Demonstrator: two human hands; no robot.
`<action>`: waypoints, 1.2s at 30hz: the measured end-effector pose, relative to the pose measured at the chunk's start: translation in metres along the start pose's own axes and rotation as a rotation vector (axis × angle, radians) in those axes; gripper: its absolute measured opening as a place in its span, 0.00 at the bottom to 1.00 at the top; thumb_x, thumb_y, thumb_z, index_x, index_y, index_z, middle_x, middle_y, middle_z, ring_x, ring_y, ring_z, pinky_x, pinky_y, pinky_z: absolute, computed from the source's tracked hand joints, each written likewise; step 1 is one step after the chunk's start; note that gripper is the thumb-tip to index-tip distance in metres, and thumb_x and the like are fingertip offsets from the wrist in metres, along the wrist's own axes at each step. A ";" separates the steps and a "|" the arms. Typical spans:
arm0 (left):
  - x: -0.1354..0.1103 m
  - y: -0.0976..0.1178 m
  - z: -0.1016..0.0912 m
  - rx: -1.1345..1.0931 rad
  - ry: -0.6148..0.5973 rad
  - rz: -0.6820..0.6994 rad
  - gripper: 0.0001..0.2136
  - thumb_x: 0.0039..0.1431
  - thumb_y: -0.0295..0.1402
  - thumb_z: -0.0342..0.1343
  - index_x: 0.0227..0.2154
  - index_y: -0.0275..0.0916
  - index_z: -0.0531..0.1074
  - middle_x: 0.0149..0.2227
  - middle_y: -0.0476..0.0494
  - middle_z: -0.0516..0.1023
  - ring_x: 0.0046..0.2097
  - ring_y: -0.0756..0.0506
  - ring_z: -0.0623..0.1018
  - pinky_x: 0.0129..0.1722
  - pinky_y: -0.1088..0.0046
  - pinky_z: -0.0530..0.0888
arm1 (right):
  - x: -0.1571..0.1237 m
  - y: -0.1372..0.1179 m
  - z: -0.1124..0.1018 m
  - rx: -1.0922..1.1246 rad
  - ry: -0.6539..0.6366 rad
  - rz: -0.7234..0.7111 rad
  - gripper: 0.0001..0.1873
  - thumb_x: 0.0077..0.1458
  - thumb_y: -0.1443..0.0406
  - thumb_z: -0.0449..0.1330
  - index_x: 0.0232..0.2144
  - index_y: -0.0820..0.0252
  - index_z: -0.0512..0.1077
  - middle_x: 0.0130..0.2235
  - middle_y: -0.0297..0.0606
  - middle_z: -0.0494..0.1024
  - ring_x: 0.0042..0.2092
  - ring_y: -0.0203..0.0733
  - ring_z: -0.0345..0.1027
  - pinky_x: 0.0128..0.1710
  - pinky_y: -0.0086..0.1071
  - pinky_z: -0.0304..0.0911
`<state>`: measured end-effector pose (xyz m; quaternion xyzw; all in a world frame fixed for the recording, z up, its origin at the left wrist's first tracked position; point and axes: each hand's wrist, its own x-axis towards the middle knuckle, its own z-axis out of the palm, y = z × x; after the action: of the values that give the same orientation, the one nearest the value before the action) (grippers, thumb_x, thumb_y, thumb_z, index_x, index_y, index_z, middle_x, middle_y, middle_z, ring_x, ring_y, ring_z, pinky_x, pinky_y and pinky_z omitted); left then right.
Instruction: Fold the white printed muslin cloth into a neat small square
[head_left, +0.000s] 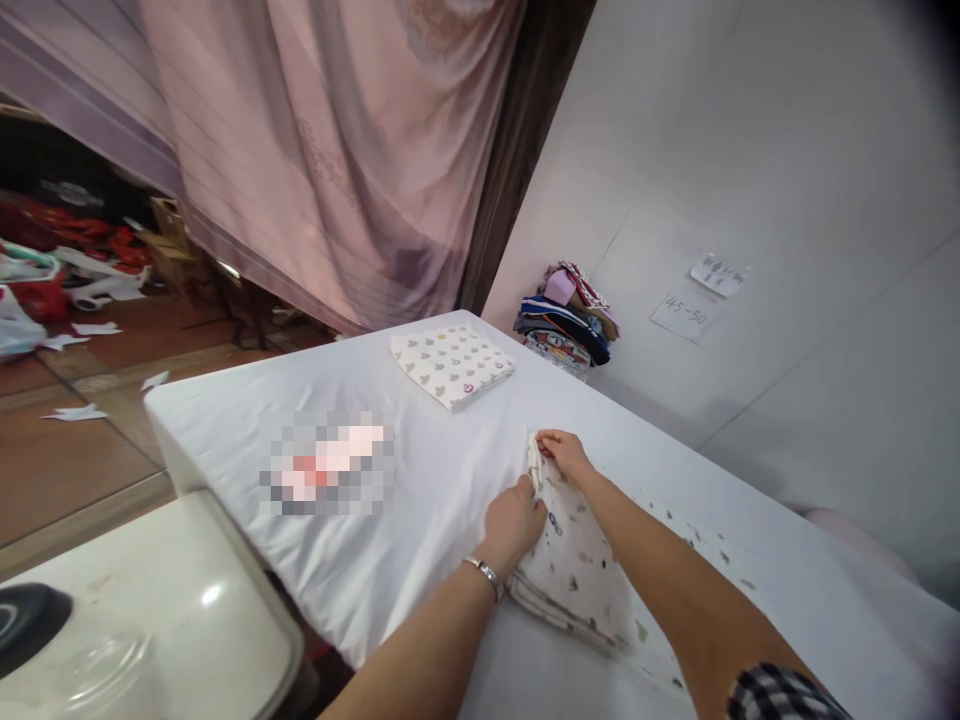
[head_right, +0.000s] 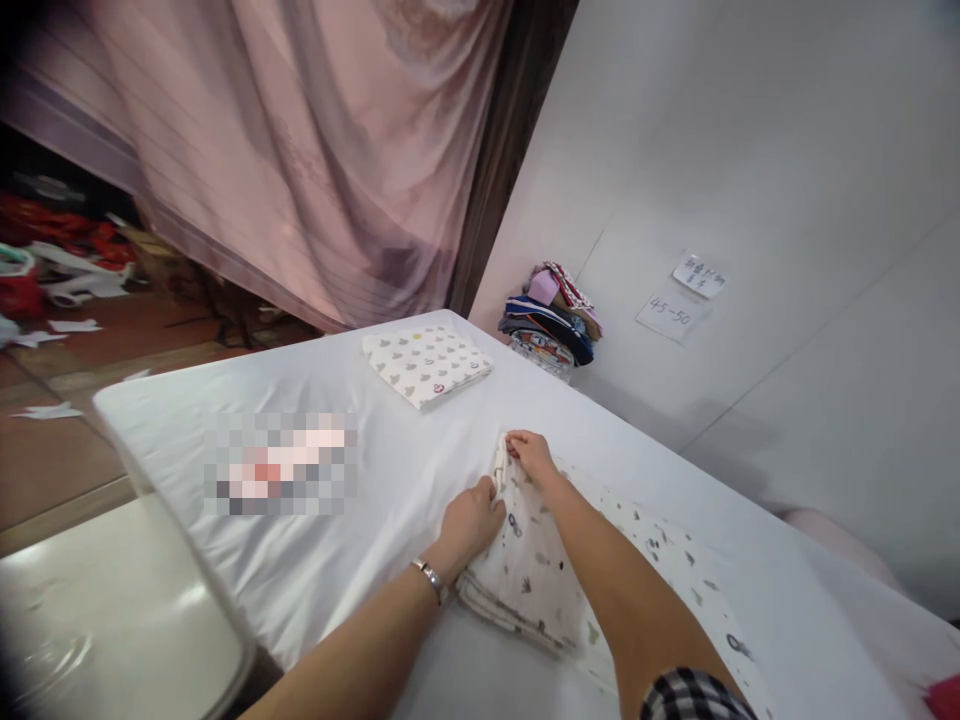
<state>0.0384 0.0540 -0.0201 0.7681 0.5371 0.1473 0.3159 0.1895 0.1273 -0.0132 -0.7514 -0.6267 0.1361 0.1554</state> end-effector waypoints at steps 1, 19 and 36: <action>0.000 0.000 0.000 0.000 0.001 -0.006 0.10 0.57 0.35 0.44 0.40 0.39 0.63 0.38 0.41 0.77 0.40 0.43 0.76 0.35 0.70 0.67 | -0.007 0.003 0.002 0.024 0.011 -0.012 0.21 0.56 0.70 0.44 0.47 0.62 0.71 0.43 0.38 0.78 0.42 0.34 0.72 0.41 0.25 0.65; -0.004 0.001 -0.004 0.039 0.078 -0.004 0.10 0.59 0.35 0.45 0.42 0.40 0.60 0.35 0.42 0.76 0.38 0.43 0.76 0.34 0.71 0.65 | -0.043 0.019 0.001 0.279 0.112 0.070 0.12 0.52 0.63 0.50 0.31 0.60 0.73 0.28 0.34 0.77 0.31 0.35 0.69 0.33 0.26 0.62; 0.005 -0.006 -0.001 0.006 0.124 0.068 0.06 0.55 0.36 0.50 0.29 0.40 0.67 0.34 0.48 0.75 0.34 0.48 0.73 0.30 0.74 0.61 | 0.007 0.008 -0.008 0.371 -0.280 0.219 0.12 0.51 0.67 0.58 0.18 0.62 0.65 0.14 0.30 0.69 0.15 0.29 0.61 0.14 0.21 0.49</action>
<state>0.0351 0.0600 -0.0242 0.7763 0.5297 0.2034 0.2746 0.2008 0.1321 -0.0088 -0.7473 -0.5213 0.3675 0.1864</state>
